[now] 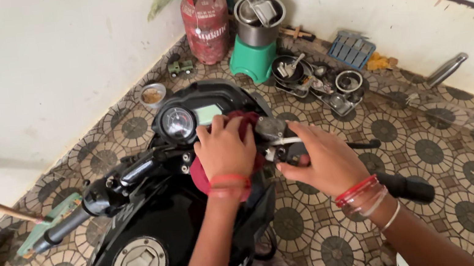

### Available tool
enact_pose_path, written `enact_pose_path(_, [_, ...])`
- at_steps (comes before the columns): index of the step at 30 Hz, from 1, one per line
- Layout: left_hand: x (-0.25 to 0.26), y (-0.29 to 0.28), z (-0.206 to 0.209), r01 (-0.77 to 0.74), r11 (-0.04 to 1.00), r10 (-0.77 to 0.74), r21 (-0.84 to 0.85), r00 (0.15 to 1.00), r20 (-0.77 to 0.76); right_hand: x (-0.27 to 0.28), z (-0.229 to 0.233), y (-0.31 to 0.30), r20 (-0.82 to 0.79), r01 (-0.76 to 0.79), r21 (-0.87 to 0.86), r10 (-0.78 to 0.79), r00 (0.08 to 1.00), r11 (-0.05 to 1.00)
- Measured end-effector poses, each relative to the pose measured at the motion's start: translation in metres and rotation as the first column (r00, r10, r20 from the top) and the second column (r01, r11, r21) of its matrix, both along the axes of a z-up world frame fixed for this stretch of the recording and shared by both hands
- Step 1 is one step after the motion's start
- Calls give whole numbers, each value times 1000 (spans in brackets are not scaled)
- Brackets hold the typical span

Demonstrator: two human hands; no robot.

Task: The person wipes the seat, fuel tank, and handlebars of a black motorcycle with a cloth.

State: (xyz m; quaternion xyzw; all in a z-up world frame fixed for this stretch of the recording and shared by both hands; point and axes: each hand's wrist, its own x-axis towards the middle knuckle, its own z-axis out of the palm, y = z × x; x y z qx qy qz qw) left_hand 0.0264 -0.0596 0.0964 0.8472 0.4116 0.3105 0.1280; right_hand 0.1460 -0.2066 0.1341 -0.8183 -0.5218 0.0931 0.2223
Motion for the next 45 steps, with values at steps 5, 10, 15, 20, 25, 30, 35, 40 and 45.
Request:
enact_pose_path(5, [-20,-57,-6,-31,994,2,109,965,261,3,-3,3,62,-73,110,67,996,991])
enact_pose_path(10, [-30,-80,3,117,991,-133,64,913,386,10,-16,3,72,-49,88,43,996,995])
enact_pose_path(15, [5,-67,14,192,961,-244,197,925,291,23,-33,4,149,-116,138,95,984,984])
enact_pose_path(20, [33,-25,19,159,983,-169,87,978,119,20,-22,-7,63,-205,158,198,978,966])
enact_pose_path(25, [28,-43,6,62,980,-86,187,989,124,20,-14,-37,267,-231,42,212,940,972])
enact_pose_path(30, [-5,-92,-9,104,978,-147,183,959,244,21,-36,-38,445,-86,-11,82,892,996])
enact_pose_path(35, [-33,-121,17,165,984,-180,72,880,440,36,-50,-32,458,-95,-19,93,884,995])
enact_pose_path(40, [-11,-129,28,176,968,-246,180,816,523,57,-74,-25,522,-158,-1,135,842,987])
enact_pose_path(45, [27,-115,16,107,968,-173,227,941,290,60,-54,-28,519,-255,-272,365,773,928])
